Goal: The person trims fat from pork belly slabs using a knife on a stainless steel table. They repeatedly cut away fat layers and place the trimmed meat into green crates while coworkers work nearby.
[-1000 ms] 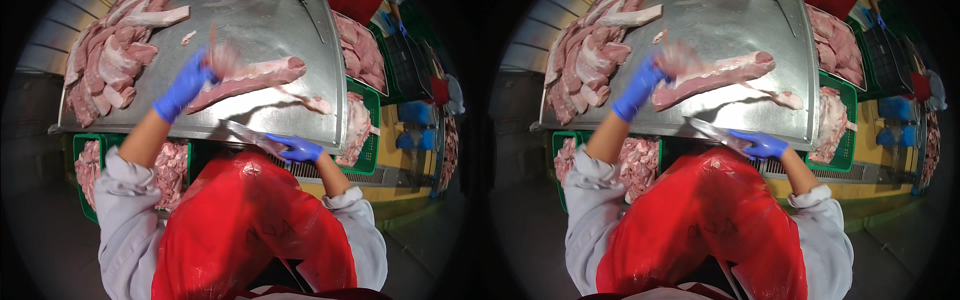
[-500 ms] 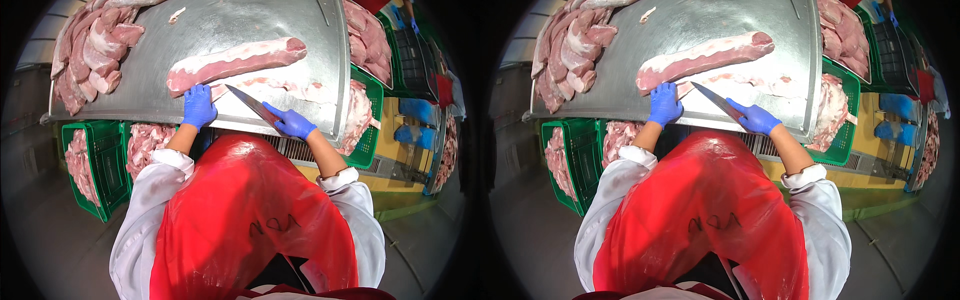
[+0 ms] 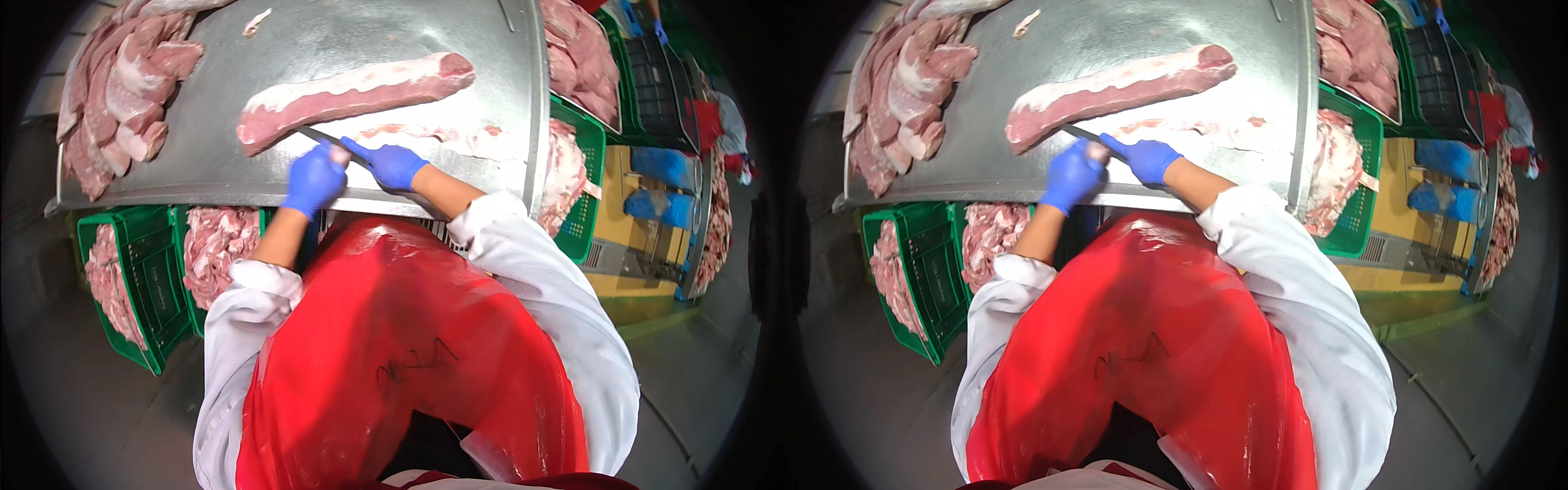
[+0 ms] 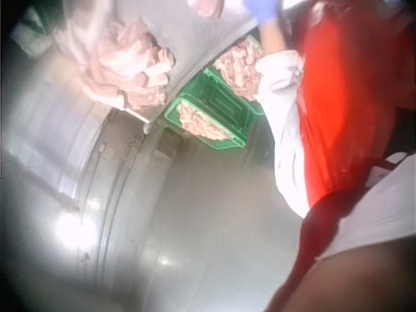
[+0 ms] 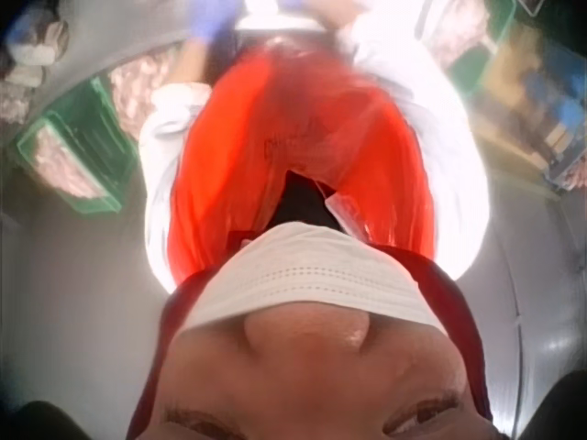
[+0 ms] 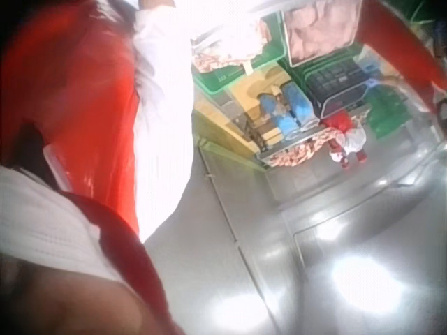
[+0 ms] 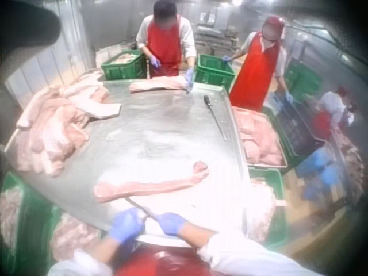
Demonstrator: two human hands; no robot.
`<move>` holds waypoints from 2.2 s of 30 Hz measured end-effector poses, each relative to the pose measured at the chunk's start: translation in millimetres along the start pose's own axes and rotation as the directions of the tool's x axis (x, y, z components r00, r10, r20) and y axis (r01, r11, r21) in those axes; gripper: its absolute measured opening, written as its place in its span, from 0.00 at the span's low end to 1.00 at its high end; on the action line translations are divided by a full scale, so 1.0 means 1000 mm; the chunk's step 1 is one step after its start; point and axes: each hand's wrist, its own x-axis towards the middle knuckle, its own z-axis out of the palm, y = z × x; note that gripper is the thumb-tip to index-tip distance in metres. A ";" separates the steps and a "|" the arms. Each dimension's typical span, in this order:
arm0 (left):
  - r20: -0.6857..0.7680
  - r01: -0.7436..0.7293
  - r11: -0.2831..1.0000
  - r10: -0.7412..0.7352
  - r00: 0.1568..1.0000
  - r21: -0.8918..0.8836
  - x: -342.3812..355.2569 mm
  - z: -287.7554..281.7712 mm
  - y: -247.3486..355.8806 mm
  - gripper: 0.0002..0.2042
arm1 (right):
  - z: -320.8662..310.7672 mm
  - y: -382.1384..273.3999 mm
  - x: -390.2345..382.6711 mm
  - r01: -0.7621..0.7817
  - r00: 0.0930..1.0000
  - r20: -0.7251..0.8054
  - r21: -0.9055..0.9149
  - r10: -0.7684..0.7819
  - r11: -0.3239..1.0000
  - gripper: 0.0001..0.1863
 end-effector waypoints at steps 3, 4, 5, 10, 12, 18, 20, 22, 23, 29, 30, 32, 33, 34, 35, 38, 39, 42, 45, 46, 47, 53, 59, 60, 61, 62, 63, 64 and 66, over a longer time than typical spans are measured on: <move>-0.315 0.243 0.962 -0.193 0.929 0.128 0.040 -0.029 -0.069 0.19 | -0.015 -0.004 -0.030 -0.063 0.996 0.056 -0.048 0.065 0.997 0.44; -0.321 0.302 0.950 -0.263 0.910 0.075 0.047 -0.054 -0.079 0.19 | 0.003 0.014 -0.037 -0.013 0.999 -0.042 -0.066 0.010 0.998 0.44; -0.367 0.292 0.954 -0.248 0.897 0.070 0.040 -0.077 -0.087 0.19 | 0.012 0.026 -0.045 0.042 0.989 -0.135 -0.089 -0.054 0.995 0.43; -0.429 0.250 0.968 -0.230 0.874 -0.009 -0.050 -0.130 -0.186 0.18 | -0.023 0.042 -0.136 -0.088 0.993 -0.038 0.409 0.113 0.908 0.41; -0.452 0.369 0.928 -0.351 0.820 -0.052 -0.096 -0.108 -0.248 0.17 | -0.020 0.057 -0.190 -0.247 0.903 0.036 0.858 0.428 0.450 0.42; -0.388 0.637 0.767 -0.612 0.689 -0.080 -0.189 -0.050 -0.374 0.23 | -0.015 0.110 -0.207 0.147 0.545 -0.213 0.976 0.811 0.157 0.45; -0.302 0.705 0.698 -0.703 0.644 -0.125 -0.218 -0.039 -0.412 0.27 | -0.024 0.140 -0.148 0.372 0.542 -0.290 0.924 0.789 0.084 0.46; -0.349 0.741 0.671 -0.703 0.620 -0.034 -0.219 -0.020 -0.399 0.36 | -0.038 0.163 -0.076 0.650 0.469 -0.507 0.753 0.723 0.107 0.47; -0.321 0.811 0.565 -0.748 0.581 0.152 -0.190 -0.019 -0.367 0.42 | -0.053 0.161 -0.062 0.660 0.466 -0.540 0.740 0.701 0.131 0.46; -0.504 0.493 0.853 -0.355 0.787 0.169 -0.150 -0.041 -0.329 0.40 | -0.072 0.173 -0.001 0.738 0.455 -0.542 0.674 0.707 0.043 0.48; -0.524 0.389 0.910 -0.263 0.810 0.144 -0.140 -0.041 -0.319 0.38 | -0.075 0.170 -0.006 0.747 0.448 -0.557 0.663 0.700 0.050 0.48; -0.516 0.275 0.956 -0.185 0.836 0.103 -0.118 -0.038 -0.290 0.34 | -0.079 0.158 -0.036 0.765 0.433 -0.585 0.641 0.686 0.064 0.47; -0.513 0.216 0.973 -0.147 0.846 0.079 -0.106 -0.037 -0.270 0.32 | -0.088 0.140 -0.060 0.712 0.469 -0.535 0.699 0.703 0.058 0.46; -0.493 0.150 0.985 -0.090 0.865 0.083 -0.089 -0.038 -0.247 0.31 | -0.092 0.139 -0.078 0.764 0.453 -0.613 0.642 0.647 0.073 0.46; -0.469 0.082 0.993 -0.033 0.883 0.085 -0.072 -0.039 -0.221 0.31 | -0.097 0.135 -0.096 0.786 0.455 -0.653 0.614 0.605 0.071 0.46; -0.402 -0.121 0.988 0.151 0.903 0.100 -0.023 -0.036 -0.147 0.29 | -0.136 0.098 -0.151 0.751 0.448 -0.687 0.636 0.572 0.176 0.43; -0.381 -0.189 0.976 0.217 0.899 0.108 -0.008 -0.034 -0.124 0.29 | -0.146 0.091 -0.168 0.744 0.457 -0.710 0.635 0.536 0.206 0.43; -0.332 -0.373 0.926 0.368 0.869 0.052 0.038 -0.019 -0.053 0.28 | -0.180 0.068 -0.226 0.705 0.477 -0.749 0.638 0.459 0.309 0.42; -0.121 -0.466 0.822 0.453 0.883 -0.328 0.082 0.025 0.059 0.29 | -0.210 0.049 -0.277 0.681 0.471 -0.779 0.619 0.413 0.391 0.40; -0.030 -0.485 0.746 0.532 0.846 -0.457 0.088 0.040 0.105 0.30 | -0.222 0.046 -0.291 0.690 0.500 -0.798 0.602 0.337 0.401 0.39; -0.062 -0.584 0.666 0.634 0.771 -0.464 0.088 0.060 0.151 0.32 | -0.232 0.041 -0.299 0.739 0.457 -0.811 0.575 0.366 0.351 0.43; -0.242 -0.642 0.275 0.764 0.598 -0.716 0.086 0.126 0.395 0.38 | -0.273 0.014 -0.340 0.714 0.330 -0.863 0.493 0.382 0.497 0.45; 0.044 -0.549 0.404 0.831 0.554 -0.732 0.050 0.174 0.405 0.15 | -0.270 0.032 -0.402 0.593 0.238 -0.852 0.508 0.466 0.625 0.44; 0.152 -0.453 0.452 0.817 0.556 -0.769 0.036 0.168 0.394 0.12 | -0.266 0.037 -0.411 0.593 0.194 -0.855 0.493 0.482 0.636 0.44; 0.159 -0.424 0.439 0.818 0.552 -0.792 0.027 0.168 0.381 0.12 | -0.261 0.047 -0.419 0.595 0.153 -0.857 0.478 0.492 0.646 0.43; 0.160 -0.397 0.434 0.812 0.562 -0.809 0.022 0.172 0.363 0.11 | -0.257 0.059 -0.422 0.606 0.124 -0.860 0.461 0.496 0.648 0.43; 0.159 -0.370 0.426 0.805 0.572 -0.826 0.019 0.169 0.352 0.11 | -0.254 0.067 -0.425 0.600 0.129 -0.854 0.472 0.504 0.646 0.43; 0.181 -0.315 0.434 0.783 0.595 -0.844 0.020 0.166 0.344 0.11 | -0.251 0.077 -0.428 0.595 0.137 -0.848 0.484 0.512 0.641 0.42; 0.228 -0.200 0.445 0.735 0.638 -0.873 0.024 0.153 0.336 0.11 | -0.246 0.105 -0.430 0.598 0.128 -0.842 0.487 0.524 0.637 0.42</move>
